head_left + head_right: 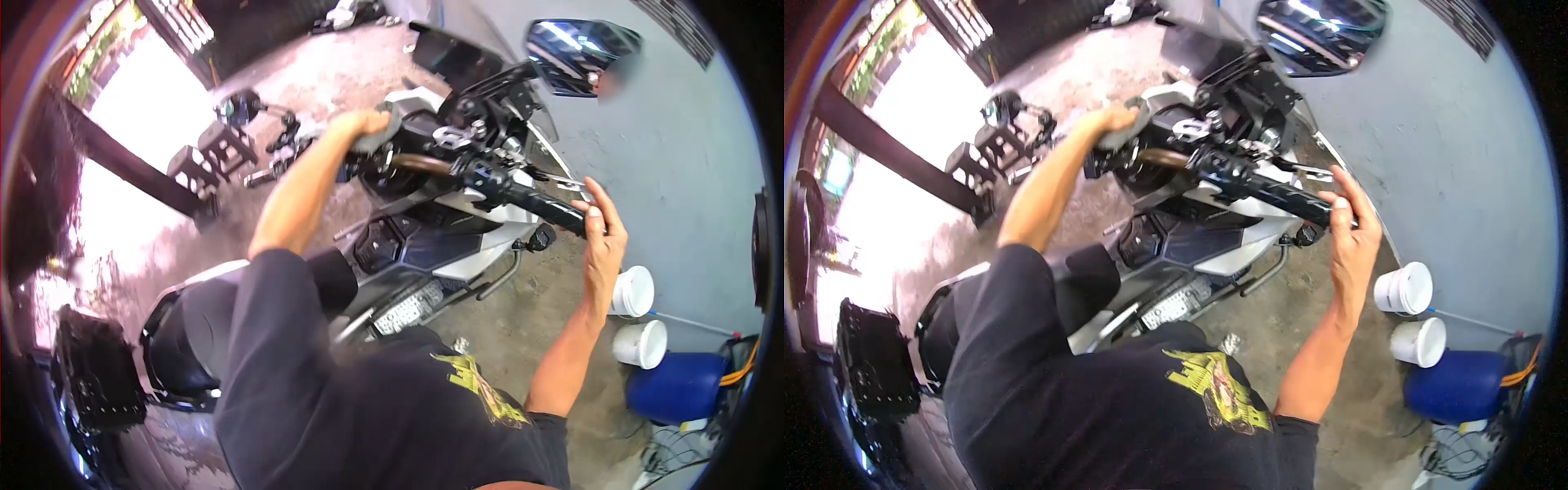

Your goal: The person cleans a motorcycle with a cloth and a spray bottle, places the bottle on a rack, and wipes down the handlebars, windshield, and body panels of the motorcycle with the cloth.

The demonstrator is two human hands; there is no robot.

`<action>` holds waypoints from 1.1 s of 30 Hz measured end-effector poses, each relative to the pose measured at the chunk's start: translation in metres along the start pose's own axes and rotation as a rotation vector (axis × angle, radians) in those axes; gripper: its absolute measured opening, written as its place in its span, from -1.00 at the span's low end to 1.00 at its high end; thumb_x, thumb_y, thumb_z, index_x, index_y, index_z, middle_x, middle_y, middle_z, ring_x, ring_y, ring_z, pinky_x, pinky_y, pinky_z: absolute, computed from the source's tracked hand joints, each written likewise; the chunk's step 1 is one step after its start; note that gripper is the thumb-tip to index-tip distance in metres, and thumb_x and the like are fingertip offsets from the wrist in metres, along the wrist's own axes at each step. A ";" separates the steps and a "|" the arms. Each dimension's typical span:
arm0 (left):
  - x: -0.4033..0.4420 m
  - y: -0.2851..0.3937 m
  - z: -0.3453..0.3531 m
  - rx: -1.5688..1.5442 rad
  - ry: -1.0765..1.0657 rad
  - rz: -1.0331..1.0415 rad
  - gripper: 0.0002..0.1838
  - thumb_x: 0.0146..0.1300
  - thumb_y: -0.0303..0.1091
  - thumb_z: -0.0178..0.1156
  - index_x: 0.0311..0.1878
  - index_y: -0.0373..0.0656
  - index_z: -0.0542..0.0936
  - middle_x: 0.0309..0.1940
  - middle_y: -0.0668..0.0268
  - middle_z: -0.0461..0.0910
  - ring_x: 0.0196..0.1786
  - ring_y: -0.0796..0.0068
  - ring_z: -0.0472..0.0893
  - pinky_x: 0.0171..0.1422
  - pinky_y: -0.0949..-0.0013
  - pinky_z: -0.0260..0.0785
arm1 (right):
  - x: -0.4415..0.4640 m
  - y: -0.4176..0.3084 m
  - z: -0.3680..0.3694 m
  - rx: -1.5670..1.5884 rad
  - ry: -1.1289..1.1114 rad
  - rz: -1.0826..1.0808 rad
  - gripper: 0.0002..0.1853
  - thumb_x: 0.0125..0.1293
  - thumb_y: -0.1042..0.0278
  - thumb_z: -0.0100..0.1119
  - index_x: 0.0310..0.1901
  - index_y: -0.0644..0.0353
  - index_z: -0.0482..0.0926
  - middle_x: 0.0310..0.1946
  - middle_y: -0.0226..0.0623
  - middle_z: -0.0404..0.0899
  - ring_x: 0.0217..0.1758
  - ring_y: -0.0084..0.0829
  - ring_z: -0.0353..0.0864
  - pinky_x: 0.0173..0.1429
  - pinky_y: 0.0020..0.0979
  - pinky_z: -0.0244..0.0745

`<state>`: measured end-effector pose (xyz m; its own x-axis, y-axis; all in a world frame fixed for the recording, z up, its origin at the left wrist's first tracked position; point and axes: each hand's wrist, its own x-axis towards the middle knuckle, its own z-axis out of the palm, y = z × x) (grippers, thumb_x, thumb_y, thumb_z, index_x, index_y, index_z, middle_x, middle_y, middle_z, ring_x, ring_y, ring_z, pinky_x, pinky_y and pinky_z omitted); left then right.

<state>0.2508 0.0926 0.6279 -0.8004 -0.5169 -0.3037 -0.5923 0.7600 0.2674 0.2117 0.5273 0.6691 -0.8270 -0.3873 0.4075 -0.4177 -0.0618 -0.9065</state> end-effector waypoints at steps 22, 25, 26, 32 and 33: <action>-0.031 0.080 -0.010 -0.916 0.290 0.273 -0.50 0.31 -0.15 -0.17 0.14 -0.37 0.39 0.10 0.17 0.44 0.19 0.38 0.38 0.34 0.38 0.11 | -0.001 -0.003 -0.007 -0.033 -0.058 0.031 -0.67 0.22 0.45 -0.01 0.03 0.23 0.50 -0.27 -0.30 0.56 -0.25 -0.59 0.51 -0.18 -0.55 0.39; 0.001 0.064 0.031 -0.912 0.436 0.679 -0.56 0.27 -0.33 -0.15 0.15 -0.39 0.37 0.14 0.11 0.41 0.22 0.32 0.35 0.35 0.35 0.09 | -0.001 0.002 -0.006 -0.022 -0.023 -0.031 -0.66 0.24 0.42 -0.03 0.05 0.25 0.48 -0.30 -0.34 0.54 -0.26 -0.61 0.48 -0.19 -0.56 0.35; -0.035 0.087 0.022 -1.146 0.284 0.705 -0.53 0.26 -0.30 -0.12 0.17 -0.42 0.35 0.17 0.07 0.39 0.27 0.28 0.32 0.39 0.33 0.02 | -0.002 0.000 -0.008 -0.037 -0.052 0.001 -0.65 0.24 0.41 -0.03 0.06 0.25 0.48 -0.30 -0.34 0.54 -0.24 -0.59 0.50 -0.18 -0.56 0.35; -0.117 0.070 0.021 -1.902 0.308 0.681 -0.53 0.27 -0.27 -0.27 0.12 -0.39 0.35 0.04 0.01 0.46 0.10 0.09 0.47 0.26 0.06 0.27 | -0.007 -0.001 -0.012 -0.020 -0.145 -0.043 -0.55 0.26 0.34 0.08 0.16 0.30 0.35 -0.14 -0.25 0.51 -0.07 -0.51 0.49 -0.01 -0.50 0.37; -0.142 0.076 0.025 -1.934 0.427 0.660 -0.51 0.27 -0.22 -0.28 0.13 -0.37 0.34 0.07 0.01 0.44 0.11 0.06 0.45 0.26 0.00 0.25 | -0.006 0.000 -0.017 -0.019 -0.202 -0.095 -0.51 0.23 0.34 0.11 0.18 0.32 0.33 -0.10 -0.19 0.49 -0.06 -0.45 0.50 0.03 -0.43 0.37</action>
<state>0.3219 0.2333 0.6687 -0.6830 -0.6561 0.3209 0.6364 -0.3189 0.7024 0.2101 0.5450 0.6685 -0.6919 -0.5572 0.4591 -0.4988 -0.0908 -0.8619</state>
